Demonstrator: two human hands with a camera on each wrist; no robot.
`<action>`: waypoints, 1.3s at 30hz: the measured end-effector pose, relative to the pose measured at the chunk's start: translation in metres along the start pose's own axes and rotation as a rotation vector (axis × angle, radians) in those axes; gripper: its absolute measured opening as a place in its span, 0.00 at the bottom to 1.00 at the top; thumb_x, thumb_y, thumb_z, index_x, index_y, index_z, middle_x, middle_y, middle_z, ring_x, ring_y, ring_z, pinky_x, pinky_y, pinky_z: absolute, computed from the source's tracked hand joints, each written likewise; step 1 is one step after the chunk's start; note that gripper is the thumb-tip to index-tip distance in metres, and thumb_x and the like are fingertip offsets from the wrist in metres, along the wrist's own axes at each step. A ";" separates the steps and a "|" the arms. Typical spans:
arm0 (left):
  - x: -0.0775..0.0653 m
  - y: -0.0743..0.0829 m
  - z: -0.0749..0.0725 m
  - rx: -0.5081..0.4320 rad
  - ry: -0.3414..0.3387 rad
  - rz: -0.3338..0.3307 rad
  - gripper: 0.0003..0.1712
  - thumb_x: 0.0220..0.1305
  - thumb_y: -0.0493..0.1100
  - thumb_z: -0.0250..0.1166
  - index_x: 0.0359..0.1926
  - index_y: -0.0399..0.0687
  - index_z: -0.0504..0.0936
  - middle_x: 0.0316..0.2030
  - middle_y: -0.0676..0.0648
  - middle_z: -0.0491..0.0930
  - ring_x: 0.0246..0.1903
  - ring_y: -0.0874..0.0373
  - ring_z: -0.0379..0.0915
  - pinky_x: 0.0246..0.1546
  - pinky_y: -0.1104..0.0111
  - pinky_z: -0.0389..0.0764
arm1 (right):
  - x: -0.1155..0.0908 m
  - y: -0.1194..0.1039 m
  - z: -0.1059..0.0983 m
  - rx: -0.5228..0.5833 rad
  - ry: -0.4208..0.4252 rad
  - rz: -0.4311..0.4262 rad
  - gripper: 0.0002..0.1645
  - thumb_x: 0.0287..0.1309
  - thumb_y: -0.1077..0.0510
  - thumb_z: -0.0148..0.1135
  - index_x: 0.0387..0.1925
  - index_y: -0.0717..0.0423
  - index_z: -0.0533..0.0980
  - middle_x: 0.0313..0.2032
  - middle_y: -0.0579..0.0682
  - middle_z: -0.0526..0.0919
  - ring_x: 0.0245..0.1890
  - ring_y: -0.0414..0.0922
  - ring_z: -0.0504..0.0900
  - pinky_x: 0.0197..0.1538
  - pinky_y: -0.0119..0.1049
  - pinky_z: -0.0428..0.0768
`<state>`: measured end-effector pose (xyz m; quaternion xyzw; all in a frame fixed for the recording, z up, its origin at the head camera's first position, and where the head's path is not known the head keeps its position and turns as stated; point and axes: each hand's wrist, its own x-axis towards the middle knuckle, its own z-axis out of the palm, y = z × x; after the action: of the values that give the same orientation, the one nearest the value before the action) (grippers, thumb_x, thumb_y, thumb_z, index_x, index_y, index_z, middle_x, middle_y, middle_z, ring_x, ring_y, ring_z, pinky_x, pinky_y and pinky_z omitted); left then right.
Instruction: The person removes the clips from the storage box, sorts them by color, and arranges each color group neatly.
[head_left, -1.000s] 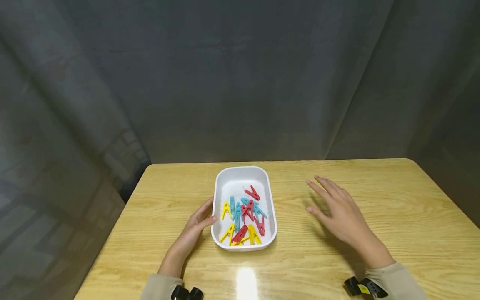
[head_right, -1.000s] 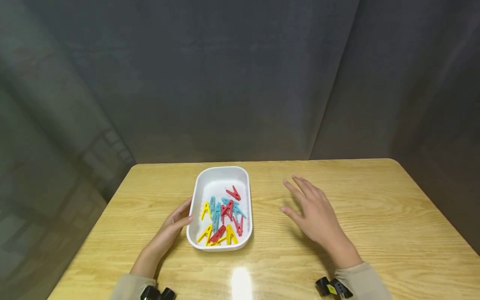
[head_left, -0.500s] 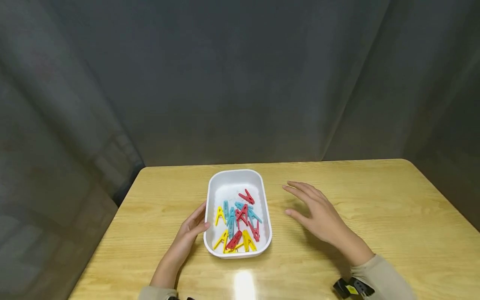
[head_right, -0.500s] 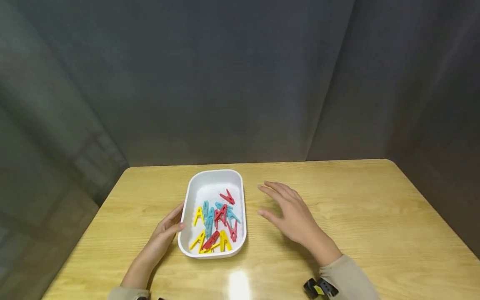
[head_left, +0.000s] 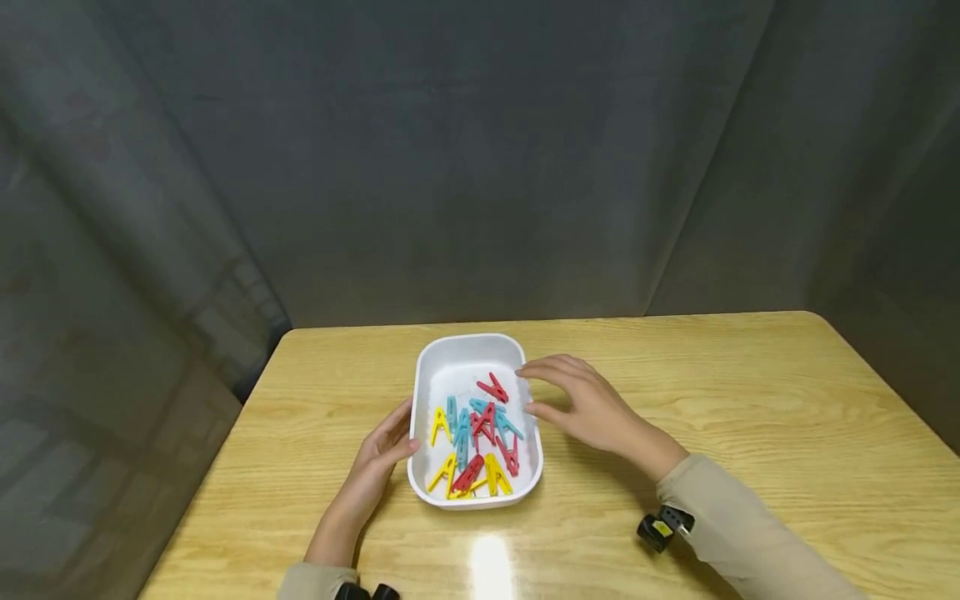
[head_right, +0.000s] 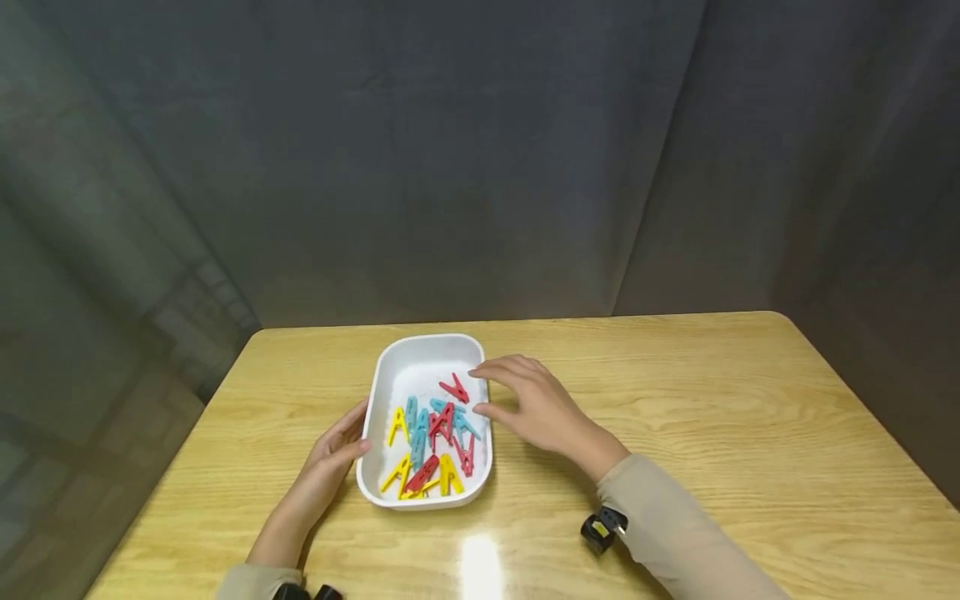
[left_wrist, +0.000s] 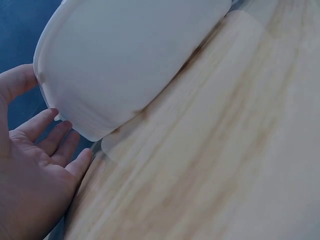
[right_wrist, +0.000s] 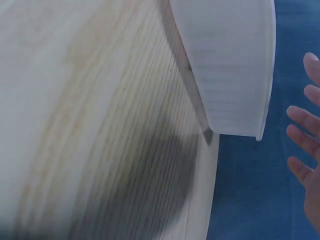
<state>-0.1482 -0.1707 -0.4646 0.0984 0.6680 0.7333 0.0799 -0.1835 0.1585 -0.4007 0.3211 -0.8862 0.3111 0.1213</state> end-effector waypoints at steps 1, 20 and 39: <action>0.000 0.000 0.000 0.000 0.002 0.000 0.37 0.67 0.32 0.57 0.75 0.36 0.56 0.74 0.38 0.56 0.72 0.41 0.51 0.62 0.77 0.62 | 0.003 0.001 0.002 0.004 -0.010 -0.005 0.27 0.58 0.47 0.71 0.59 0.46 0.78 0.58 0.44 0.79 0.61 0.45 0.73 0.67 0.51 0.64; -0.011 0.002 0.001 0.019 0.065 -0.041 0.36 0.66 0.33 0.59 0.74 0.37 0.60 0.73 0.40 0.59 0.71 0.44 0.54 0.60 0.78 0.64 | 0.037 -0.011 0.032 0.015 -0.261 -0.127 0.25 0.53 0.48 0.75 0.53 0.49 0.82 0.53 0.40 0.81 0.57 0.40 0.74 0.69 0.48 0.64; -0.007 0.001 0.004 0.003 0.051 -0.020 0.36 0.65 0.32 0.59 0.73 0.35 0.60 0.72 0.37 0.59 0.70 0.43 0.54 0.60 0.78 0.64 | 0.045 -0.009 0.044 -0.144 -0.372 -0.086 0.30 0.41 0.37 0.79 0.46 0.45 0.84 0.43 0.44 0.80 0.44 0.42 0.73 0.59 0.43 0.68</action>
<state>-0.1404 -0.1691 -0.4634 0.0733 0.6716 0.7339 0.0699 -0.2128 0.1031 -0.4123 0.4010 -0.8988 0.1766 -0.0086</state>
